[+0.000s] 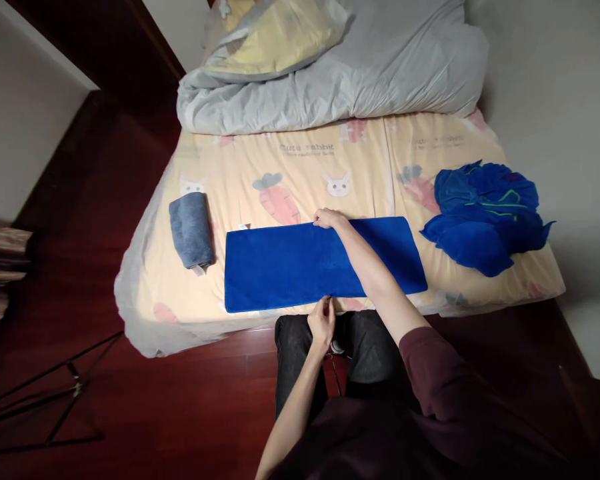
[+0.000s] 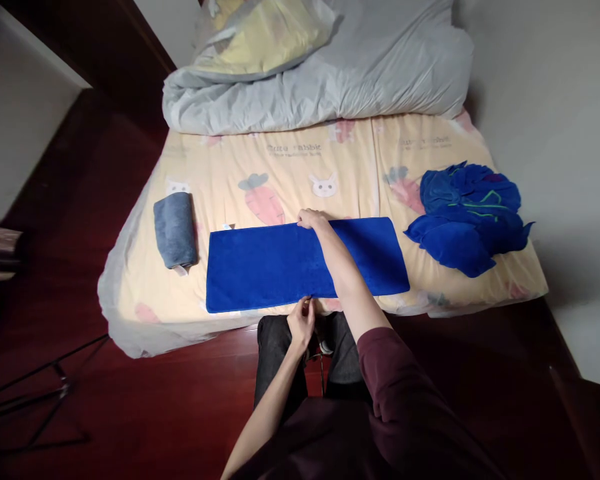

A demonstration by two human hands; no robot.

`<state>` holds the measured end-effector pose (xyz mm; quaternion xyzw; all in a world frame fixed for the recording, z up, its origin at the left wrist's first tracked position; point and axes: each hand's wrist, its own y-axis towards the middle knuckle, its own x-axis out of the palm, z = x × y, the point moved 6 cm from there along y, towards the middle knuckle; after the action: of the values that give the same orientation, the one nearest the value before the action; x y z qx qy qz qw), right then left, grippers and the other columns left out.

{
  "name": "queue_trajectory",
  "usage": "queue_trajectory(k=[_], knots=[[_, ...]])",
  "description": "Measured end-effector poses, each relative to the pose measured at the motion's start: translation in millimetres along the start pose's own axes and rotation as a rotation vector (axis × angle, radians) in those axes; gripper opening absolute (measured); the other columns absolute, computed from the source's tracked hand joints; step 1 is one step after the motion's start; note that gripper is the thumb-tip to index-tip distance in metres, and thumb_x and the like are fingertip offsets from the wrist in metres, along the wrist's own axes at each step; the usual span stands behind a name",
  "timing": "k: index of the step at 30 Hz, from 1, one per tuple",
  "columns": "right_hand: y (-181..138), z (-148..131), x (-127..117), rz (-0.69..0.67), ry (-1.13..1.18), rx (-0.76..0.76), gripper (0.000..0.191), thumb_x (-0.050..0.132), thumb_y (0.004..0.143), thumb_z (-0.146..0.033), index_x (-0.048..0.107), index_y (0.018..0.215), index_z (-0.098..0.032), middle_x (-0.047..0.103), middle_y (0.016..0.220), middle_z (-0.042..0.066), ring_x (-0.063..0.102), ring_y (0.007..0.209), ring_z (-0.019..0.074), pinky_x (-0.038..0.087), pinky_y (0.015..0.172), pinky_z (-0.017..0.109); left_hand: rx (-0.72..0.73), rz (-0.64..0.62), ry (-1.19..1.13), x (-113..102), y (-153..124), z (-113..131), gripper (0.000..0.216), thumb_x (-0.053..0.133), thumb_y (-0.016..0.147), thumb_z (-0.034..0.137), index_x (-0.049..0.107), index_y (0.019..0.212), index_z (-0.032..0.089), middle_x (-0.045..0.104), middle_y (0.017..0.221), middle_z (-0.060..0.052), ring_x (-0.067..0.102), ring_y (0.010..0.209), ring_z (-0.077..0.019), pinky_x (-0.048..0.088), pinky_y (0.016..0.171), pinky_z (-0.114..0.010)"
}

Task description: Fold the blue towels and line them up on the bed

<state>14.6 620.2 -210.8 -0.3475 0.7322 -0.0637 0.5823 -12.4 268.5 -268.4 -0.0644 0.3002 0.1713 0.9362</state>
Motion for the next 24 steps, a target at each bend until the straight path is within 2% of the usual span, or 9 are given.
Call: queue_trajectory(k=[3, 7, 10, 13, 15, 18, 24], knots=[[0, 2, 2, -0.003, 0.015, -0.013, 0.024, 0.072, 0.102, -0.036, 0.079, 0.122, -0.025, 0.076, 0.134, 0.009, 0.075, 0.11, 0.0242, 0.055, 0.091, 0.029, -0.178, 0.119, -0.251, 10, -14, 0, 0.041, 0.056, 0.105, 0.049, 0.078, 0.115, 0.017, 0.081, 0.106, -0.012, 0.077, 0.087, -0.0218, 0.062, 0.088, -0.037], [0, 5, 2, -0.007, 0.041, -0.045, 0.025, 0.071, 0.102, -0.035, 0.079, 0.123, -0.025, 0.076, 0.134, 0.009, 0.076, 0.107, 0.0227, 0.055, 0.09, 0.028, -0.399, 0.191, -0.551, 24, -21, 0, 0.053, 0.066, 0.098, 0.058, 0.076, 0.127, 0.015, 0.081, 0.108, -0.014, 0.078, 0.083, -0.0212, 0.064, 0.075, -0.033], [2, 8, 4, -0.021, 0.051, -0.057, 0.023, 0.071, 0.101, -0.032, 0.078, 0.123, -0.027, 0.077, 0.132, 0.007, 0.075, 0.107, 0.0219, 0.054, 0.088, 0.027, -0.487, 0.263, -0.73, 34, -19, -1, 0.063, 0.073, 0.093, 0.058, 0.071, 0.137, 0.014, 0.08, 0.105, -0.014, 0.079, 0.088, -0.0217, 0.065, 0.077, -0.033], [3, 10, 4, -0.003, 0.102, -0.058, 0.027, 0.072, 0.1, -0.03, 0.074, 0.127, -0.027, 0.075, 0.135, 0.006, 0.074, 0.106, 0.019, 0.053, 0.086, 0.024, -0.562, 0.351, -0.793, 39, -20, -5, 0.058, 0.078, 0.09, 0.056, 0.075, 0.129, 0.013, 0.08, 0.104, -0.014, 0.079, 0.091, -0.0221, 0.065, 0.082, -0.034], [2, 11, 2, 0.029, 0.149, -0.056, 0.031, 0.071, 0.101, -0.031, 0.07, 0.132, -0.027, 0.074, 0.135, 0.006, 0.073, 0.104, 0.0175, 0.052, 0.084, 0.023, -0.59, 0.408, -0.794, 38, -25, -6, 0.051, 0.081, 0.088, 0.053, 0.079, 0.119, 0.013, 0.08, 0.109, -0.015, 0.079, 0.096, -0.0235, 0.065, 0.086, -0.036], [-3, 14, -3, 0.087, 0.196, -0.048, 0.032, 0.068, 0.101, -0.031, 0.066, 0.133, -0.027, 0.072, 0.132, 0.006, 0.071, 0.102, 0.0177, 0.052, 0.084, 0.023, -0.586, 0.443, -0.788, 30, -33, -1, 0.048, 0.083, 0.088, 0.051, 0.081, 0.116, 0.013, 0.08, 0.115, -0.016, 0.079, 0.1, -0.025, 0.065, 0.089, -0.038], [-21, 7, -26, 0.233, 0.34, -0.115, 0.023, 0.07, 0.096, -0.025, 0.07, 0.119, -0.021, 0.076, 0.107, 0.002, 0.07, 0.096, 0.0164, 0.05, 0.082, 0.021, -0.506, 0.507, -0.781, -5, -42, 23, 0.044, 0.084, 0.085, 0.048, 0.082, 0.111, 0.013, 0.081, 0.11, -0.014, 0.079, 0.099, -0.0258, 0.064, 0.093, -0.04]])
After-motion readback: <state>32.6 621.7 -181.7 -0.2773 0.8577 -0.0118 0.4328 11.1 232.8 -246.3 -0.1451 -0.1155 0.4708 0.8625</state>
